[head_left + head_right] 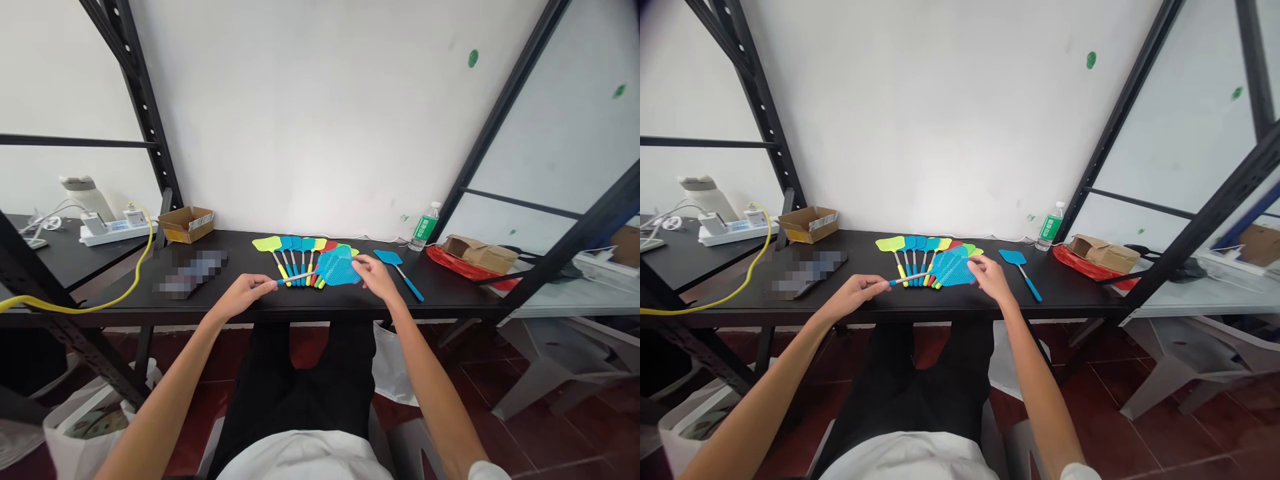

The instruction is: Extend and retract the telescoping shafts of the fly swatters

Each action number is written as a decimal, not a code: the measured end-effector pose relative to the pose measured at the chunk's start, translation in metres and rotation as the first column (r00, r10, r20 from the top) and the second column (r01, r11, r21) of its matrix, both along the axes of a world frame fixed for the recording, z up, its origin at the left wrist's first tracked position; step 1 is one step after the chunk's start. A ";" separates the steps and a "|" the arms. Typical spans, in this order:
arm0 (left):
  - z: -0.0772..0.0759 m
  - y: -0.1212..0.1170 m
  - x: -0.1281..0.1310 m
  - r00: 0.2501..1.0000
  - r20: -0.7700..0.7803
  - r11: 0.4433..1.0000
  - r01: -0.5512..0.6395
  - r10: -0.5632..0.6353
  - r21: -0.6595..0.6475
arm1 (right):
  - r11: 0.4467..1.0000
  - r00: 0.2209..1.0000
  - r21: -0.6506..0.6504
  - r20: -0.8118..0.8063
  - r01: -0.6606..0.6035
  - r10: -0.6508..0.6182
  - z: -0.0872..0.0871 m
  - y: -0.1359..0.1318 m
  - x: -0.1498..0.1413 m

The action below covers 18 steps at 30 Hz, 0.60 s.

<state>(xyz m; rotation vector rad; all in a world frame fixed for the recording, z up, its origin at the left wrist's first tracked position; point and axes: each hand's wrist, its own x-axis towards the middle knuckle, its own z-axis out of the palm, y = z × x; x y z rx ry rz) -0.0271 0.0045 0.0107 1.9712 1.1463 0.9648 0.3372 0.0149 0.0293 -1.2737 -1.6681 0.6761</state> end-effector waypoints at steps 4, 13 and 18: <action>-0.006 0.005 -0.001 0.992 0.123 0.999 -0.006 0.011 -0.040 | 0.859 0.831 0.123 0.216 0.497 -0.512 0.011 -0.005 0.069; -0.007 0.006 0.000 0.994 0.107 0.998 -0.031 0.037 -0.059 | 0.722 0.722 -0.278 0.547 0.634 -0.424 -0.019 -0.004 0.167; -0.008 0.007 0.000 0.995 0.084 0.997 -0.040 0.046 -0.069 | 0.711 0.696 -0.242 0.553 0.661 -0.458 -0.027 0.006 0.151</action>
